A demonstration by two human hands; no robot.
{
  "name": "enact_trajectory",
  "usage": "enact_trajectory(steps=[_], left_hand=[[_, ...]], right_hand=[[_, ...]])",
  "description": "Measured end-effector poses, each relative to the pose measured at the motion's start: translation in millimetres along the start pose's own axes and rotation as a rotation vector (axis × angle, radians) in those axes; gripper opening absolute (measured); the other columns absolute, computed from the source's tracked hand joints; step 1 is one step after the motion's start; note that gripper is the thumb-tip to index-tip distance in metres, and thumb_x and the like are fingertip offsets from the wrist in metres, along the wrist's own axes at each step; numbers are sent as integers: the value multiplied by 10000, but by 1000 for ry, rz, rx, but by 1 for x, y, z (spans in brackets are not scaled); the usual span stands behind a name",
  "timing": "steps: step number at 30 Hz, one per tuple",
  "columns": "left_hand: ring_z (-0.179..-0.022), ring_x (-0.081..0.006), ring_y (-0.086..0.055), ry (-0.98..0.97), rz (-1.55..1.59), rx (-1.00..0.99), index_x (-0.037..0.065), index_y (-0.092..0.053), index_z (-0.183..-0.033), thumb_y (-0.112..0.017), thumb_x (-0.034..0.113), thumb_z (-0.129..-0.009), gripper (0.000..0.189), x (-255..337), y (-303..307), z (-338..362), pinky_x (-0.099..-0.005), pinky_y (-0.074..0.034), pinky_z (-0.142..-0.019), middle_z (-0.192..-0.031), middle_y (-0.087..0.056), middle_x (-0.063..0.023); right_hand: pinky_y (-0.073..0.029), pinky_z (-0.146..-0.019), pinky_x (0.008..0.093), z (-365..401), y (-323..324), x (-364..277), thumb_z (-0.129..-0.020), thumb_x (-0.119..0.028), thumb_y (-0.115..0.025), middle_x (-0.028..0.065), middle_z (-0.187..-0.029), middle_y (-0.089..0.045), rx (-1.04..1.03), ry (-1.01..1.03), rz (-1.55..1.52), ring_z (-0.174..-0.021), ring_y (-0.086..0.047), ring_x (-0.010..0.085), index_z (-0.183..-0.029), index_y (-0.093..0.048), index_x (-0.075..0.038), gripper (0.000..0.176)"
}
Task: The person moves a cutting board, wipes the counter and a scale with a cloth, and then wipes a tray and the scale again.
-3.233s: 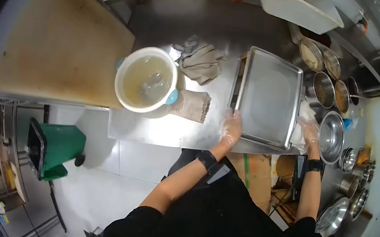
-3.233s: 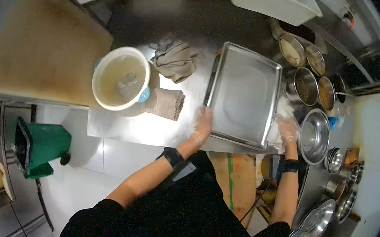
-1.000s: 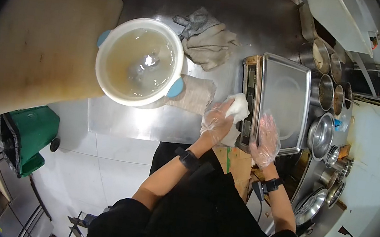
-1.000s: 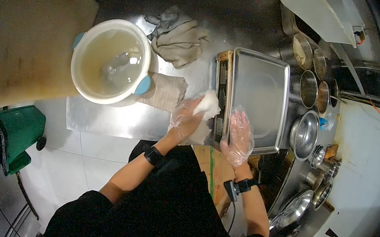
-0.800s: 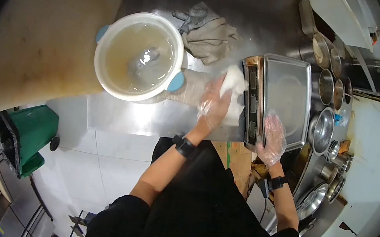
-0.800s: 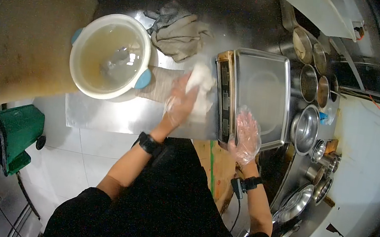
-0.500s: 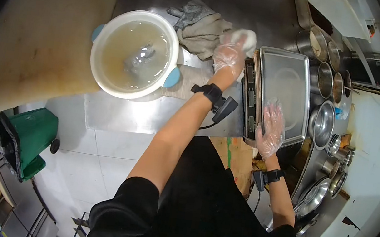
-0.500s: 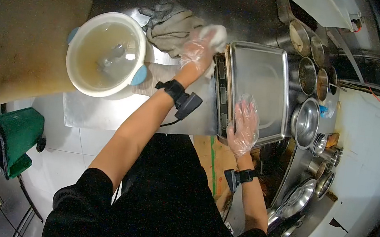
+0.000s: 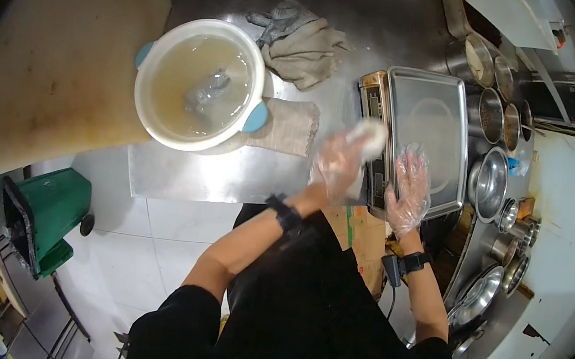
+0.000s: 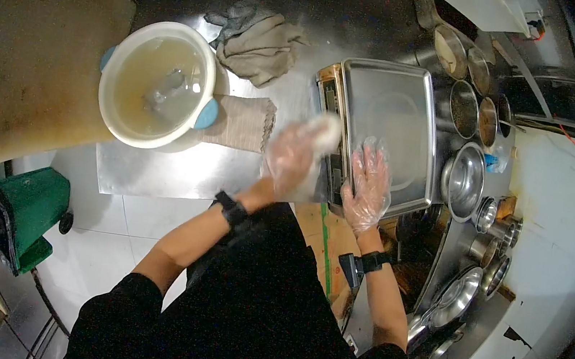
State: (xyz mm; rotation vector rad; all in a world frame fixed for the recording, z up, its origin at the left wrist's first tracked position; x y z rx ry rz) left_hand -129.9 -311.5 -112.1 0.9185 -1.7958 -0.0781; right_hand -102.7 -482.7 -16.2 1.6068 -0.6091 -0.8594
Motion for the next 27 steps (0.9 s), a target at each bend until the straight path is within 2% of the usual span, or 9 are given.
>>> enact_trajectory(steps=[6, 7, 10, 12, 16, 21, 23, 25, 27], left_hand=[[-887, -339, -627, 320, -208, -325, 150, -446, -1388, -540, 142, -862, 534, -37, -21, -118, -440, -523, -701, -1105, -650, -148], [-872, -311, -611, 191, -348, -195, 181, -460, -1380, -548, 151, -868, 521, -43, -42, -111, -415, -521, -687, -1146, -627, -162], [-911, -293, -597, 229, -631, -500, 213, -479, -1373, -539, 139, -865, 518, -18, -46, -73, -384, -525, -705, -1232, -569, -179], [-900, -318, -617, 41, -235, -274, 231, -481, -1377, -539, 107, -867, 528, 17, -15, -29, -394, -547, -706, -1218, -517, -192], [-1015, -383, -592, 189, -160, -753, 260, -493, -1365, -565, 95, -838, 557, 46, -3, 36, -432, -529, -834, -1288, -504, -213], [-881, -317, -595, -16, -127, -31, 166, -558, -1287, -518, 90, -870, 425, 6, 10, -2, -444, -497, -736, -1119, -625, -157], [-842, -308, -602, 129, 244, 186, 137, -600, -1228, -533, 66, -838, 402, -15, 0, -56, -438, -493, -719, -1017, -640, -168], [-816, -302, -615, 44, -5, 166, 114, -599, -1212, -551, 52, -805, 414, -70, -46, -93, -432, -494, -705, -974, -631, -192], [-855, -300, -621, 111, -252, -107, 116, -557, -1266, -556, 58, -801, 469, -40, -21, -138, -426, -493, -709, -948, -633, -187]], right_hand=[[-247, -1133, 497, 0, 1, 1, -750, -86, -589, 91, -1493, -395, 59, 32, -35, -1381, -312, 380, -1362, -519, -118, 617], [-245, -1135, 498, 1, -1, 3, -754, -89, -589, 91, -1493, -395, 53, 31, -22, -1385, -307, 378, -1366, -516, -122, 617], [-234, -1141, 498, 2, -4, 5, -762, -95, -589, 88, -1498, -388, 48, 17, -35, -1395, -295, 372, -1377, -507, -133, 622], [-227, -1146, 497, 4, -7, 6, -765, -98, -590, 86, -1502, -382, 43, 9, -61, -1401, -288, 368, -1385, -501, -140, 627], [-201, -1159, 494, 4, -7, 7, -770, -107, -589, 78, -1516, -362, 46, 14, -71, -1411, -276, 355, -1404, -482, -156, 645], [-202, -1160, 493, 5, -7, 8, -771, -137, -584, 73, -1513, -367, 37, 5, -22, -1411, -281, 348, -1404, -483, -159, 642], [-213, -1154, 495, 4, -6, 7, -770, -157, -581, 72, -1506, -378, 50, 12, -7, -1402, -297, 353, -1393, -496, -150, 629], [-224, -1148, 496, 5, -6, 7, -769, -150, -578, 77, -1500, -386, 53, 4, -6, -1396, -306, 356, -1384, -505, -144, 619], [-236, -1142, 497, 5, -7, 8, -768, -143, -574, 82, -1494, -395, 56, -7, -8, -1390, -315, 359, -1375, -515, -138, 610]])
Point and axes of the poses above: each hand's wrist, its own z-axis away from the middle knuckle, its own y-axis out of the back of the hand, x = y × z, the point moved 3 cm from there along -z, towards the middle knuckle
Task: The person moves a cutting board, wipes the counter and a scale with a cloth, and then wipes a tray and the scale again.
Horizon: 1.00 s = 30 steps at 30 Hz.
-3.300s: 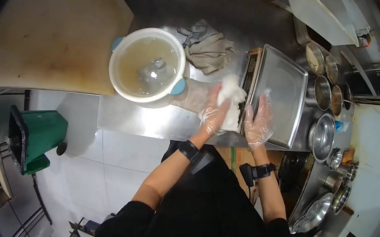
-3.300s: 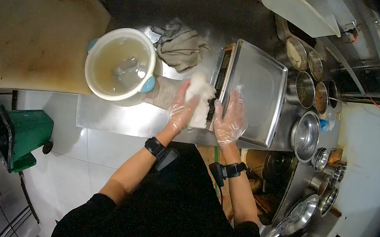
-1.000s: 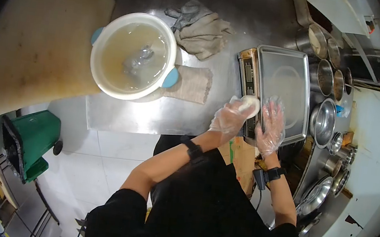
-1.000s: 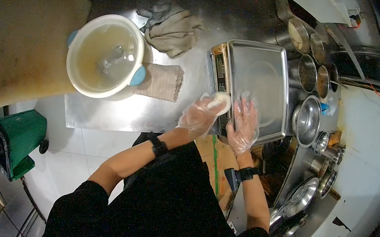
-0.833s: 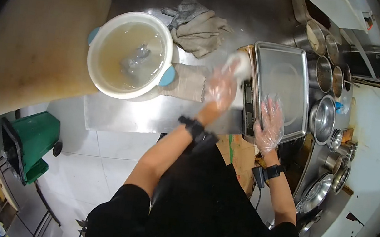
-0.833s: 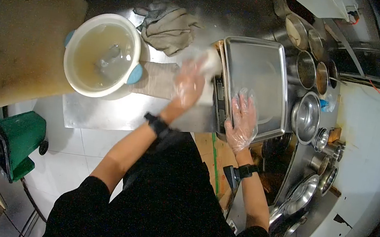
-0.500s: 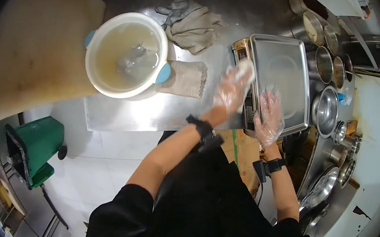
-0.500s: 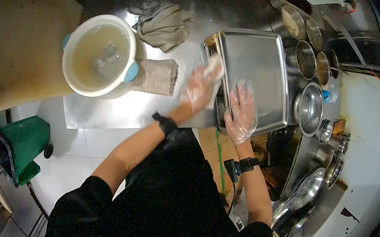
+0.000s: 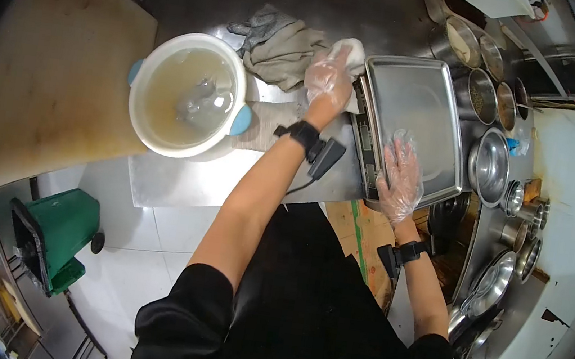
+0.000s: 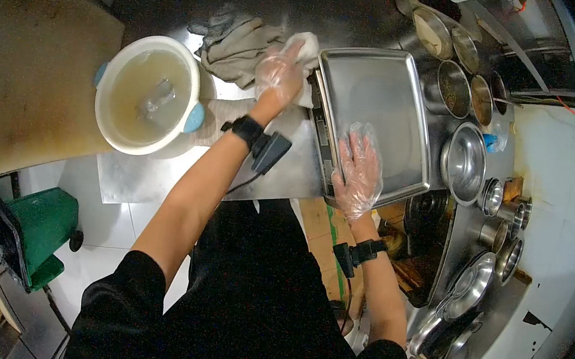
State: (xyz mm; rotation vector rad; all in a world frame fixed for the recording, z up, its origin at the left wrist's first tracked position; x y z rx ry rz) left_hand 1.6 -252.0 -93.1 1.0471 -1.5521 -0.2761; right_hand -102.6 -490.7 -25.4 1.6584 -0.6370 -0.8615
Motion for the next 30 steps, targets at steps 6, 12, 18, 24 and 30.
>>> enact_trajectory(steps=[6, 12, 18, 24, 30], left_hand=[[-1034, -347, -592, -36, -249, -142, 256, -436, -1411, -599, 82, -760, 693, 34, -3, 48, -435, -526, -778, -1257, -518, -220], [-1001, -397, -566, -124, -47, -366, 276, -469, -1384, -575, -7, -743, 708, 62, 13, 157, -466, -517, -817, -1230, -497, -204], [-1069, -327, -582, -146, 207, -911, 233, -614, -1255, -609, -2, -788, 523, 38, 36, 203, -372, -476, -944, -1289, -525, -164], [-980, -236, -641, 801, 793, -852, 97, -348, -1444, -521, 149, -945, 531, 29, 69, 171, -357, -565, -819, -1206, -589, -168], [-938, -204, -649, 998, 1384, -680, 38, -414, -1344, -558, 249, -957, 463, 34, 81, 181, -323, -568, -787, -1103, -624, -103]], right_hand=[[-221, -1151, 480, 1, -2, 1, -764, -77, -557, 82, -1517, -352, 14, 27, -97, -1407, -279, 355, -1413, -456, -126, 659], [-308, -1110, 469, -1, 2, -1, -742, -104, -584, 74, -1476, -422, 71, 19, -40, -1349, -379, 355, -1336, -542, -123, 596], [-339, -1094, 474, 0, 5, -2, -731, -121, -600, 60, -1462, -438, 125, 44, -22, -1322, -409, 351, -1334, -543, -142, 606], [-344, -1093, 471, 6, 10, 3, -832, -239, -623, 64, -1457, -441, 141, 14, 38, -1335, -404, 332, -1342, -542, -170, 521], [-362, -1102, 380, 8, 72, 81, -933, -271, -543, 124, -1404, -492, 518, -225, 86, -1318, -438, 293, -1361, -495, -63, 478]])
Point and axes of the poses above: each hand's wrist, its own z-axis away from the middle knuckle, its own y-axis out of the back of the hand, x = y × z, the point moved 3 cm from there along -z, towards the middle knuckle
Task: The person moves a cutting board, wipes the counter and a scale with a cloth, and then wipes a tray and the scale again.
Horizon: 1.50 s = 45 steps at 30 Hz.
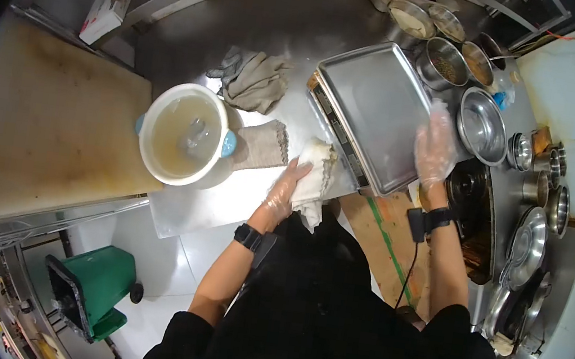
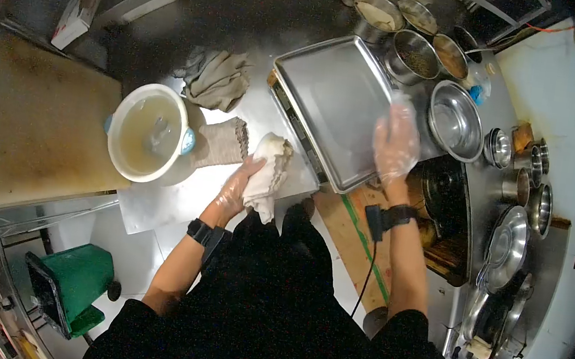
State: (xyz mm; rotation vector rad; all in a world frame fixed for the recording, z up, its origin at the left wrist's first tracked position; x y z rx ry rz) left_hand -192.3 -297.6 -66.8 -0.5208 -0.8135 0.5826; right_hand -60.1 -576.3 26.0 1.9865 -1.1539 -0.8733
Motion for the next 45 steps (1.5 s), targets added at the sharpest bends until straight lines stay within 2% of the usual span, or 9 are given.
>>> enact_trajectory(steps=[4, 9, 14, 20, 29, 31, 35, 37, 45], left_hand=[[-861, -187, -647, 113, 150, -45, 36, -512, -1206, -612, 343, -930, 425, -24, -42, 11, -299, -569, -747, -1050, -634, -96], [-849, -164, -648, 182, 0, 4, 47, -519, -1196, -645, 378, -898, 464, -54, -90, 15, -296, -576, -711, -1036, -633, -92], [-901, -212, -652, 230, 49, 23, 45, -503, -1251, -597, 370, -937, 462, -72, -107, -1, -330, -565, -776, -1097, -635, -97], [-898, -218, -652, 200, 117, 35, 50, -528, -1231, -572, 336, -956, 400, -74, -96, -10, -357, -566, -789, -1071, -650, -94], [-948, -218, -647, 216, 12, 187, 72, -551, -1260, -599, 278, -948, 377, -64, -111, -13, -358, -550, -807, -1107, -651, -90], [-927, -216, -652, 176, 40, 216, 71, -558, -1249, -600, 264, -946, 362, -57, -103, -13, -347, -558, -757, -1086, -656, -96], [-521, -156, -609, 119, -107, 338, 49, -580, -1160, -580, 290, -931, 332, -22, -95, -8, -248, -442, -347, -829, -675, -70], [-512, -157, -610, 53, -178, 357, 53, -585, -1134, -578, 281, -926, 309, -7, -68, -20, -247, -434, -336, -813, -674, -78], [-837, -235, -648, -232, -239, 459, 56, -463, -1263, -620, 173, -874, 436, 22, -14, 9, -332, -557, -621, -1024, -616, -110]], right_hand=[[-390, -1022, 433, -6, -16, 89, -933, -426, -504, 263, -1348, -491, -189, -355, 48, -1250, -473, 383, -1405, -421, -26, 624], [-378, -1035, 420, -9, -33, 119, -868, -616, -477, 223, -1377, -486, -819, -555, -17, -1262, -466, 377, -1398, -444, -90, 747], [-363, -1052, 391, -1, -48, 136, -873, -601, -495, 176, -1392, -490, -674, -510, -182, -1276, -459, 357, -1351, -509, -96, 696], [-458, -798, 473, 5, -53, 134, -965, -361, -456, 164, -917, -621, -243, -93, -100, -881, -579, 368, -909, -617, -19, 382], [-459, -731, 503, 2, -55, 135, -971, -400, -437, 238, -873, -617, -402, -299, -195, -826, -587, 425, -873, -576, -33, 405], [-457, -726, 507, 12, -52, 127, -972, -407, -433, 239, -883, -617, -363, -336, -230, -828, -584, 434, -878, -573, -32, 412], [-458, -719, 506, 37, -66, 111, -984, -429, -408, 247, -876, -614, -366, -475, -193, -816, -586, 435, -883, -575, -27, 447], [-458, -697, 499, 49, -65, 93, -989, -427, -403, 251, -843, -607, -310, -537, -237, -778, -582, 430, -838, -576, -10, 476], [-472, -702, 481, 85, -46, 35, -977, -406, -439, 228, -873, -631, -405, -657, -388, -787, -603, 411, -928, -630, -39, 416]])
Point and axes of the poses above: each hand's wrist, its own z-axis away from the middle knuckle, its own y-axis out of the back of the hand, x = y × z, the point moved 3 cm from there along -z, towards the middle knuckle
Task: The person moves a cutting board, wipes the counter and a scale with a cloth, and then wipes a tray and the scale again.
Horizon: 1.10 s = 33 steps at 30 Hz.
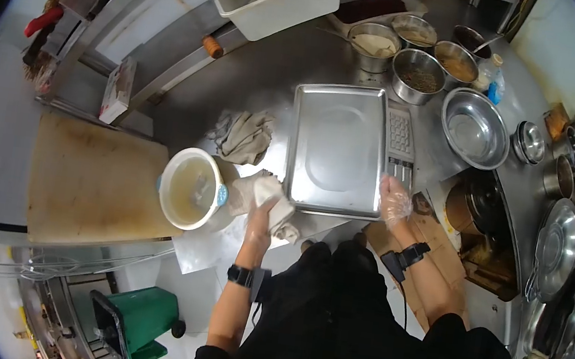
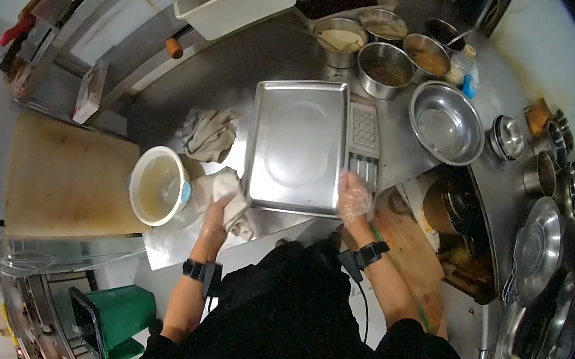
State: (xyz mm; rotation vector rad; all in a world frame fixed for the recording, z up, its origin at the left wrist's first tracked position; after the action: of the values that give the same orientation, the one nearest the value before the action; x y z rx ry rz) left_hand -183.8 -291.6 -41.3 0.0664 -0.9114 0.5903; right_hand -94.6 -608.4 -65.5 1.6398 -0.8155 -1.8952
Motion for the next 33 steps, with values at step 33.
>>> enact_trajectory(steps=[33], left_hand=[[-1082, -250, -547, -197, -313, 23, -31, -390, -1355, -665, 238, -839, 644, 35, -40, -143, -323, -432, -923, -1216, -567, -149]], right_hand=[[-471, -496, 255, 0, -34, -8, -937, -338, -539, 69, -675, -629, -193, -403, -710, -546, -585, 115, -916, -590, -4, 338]])
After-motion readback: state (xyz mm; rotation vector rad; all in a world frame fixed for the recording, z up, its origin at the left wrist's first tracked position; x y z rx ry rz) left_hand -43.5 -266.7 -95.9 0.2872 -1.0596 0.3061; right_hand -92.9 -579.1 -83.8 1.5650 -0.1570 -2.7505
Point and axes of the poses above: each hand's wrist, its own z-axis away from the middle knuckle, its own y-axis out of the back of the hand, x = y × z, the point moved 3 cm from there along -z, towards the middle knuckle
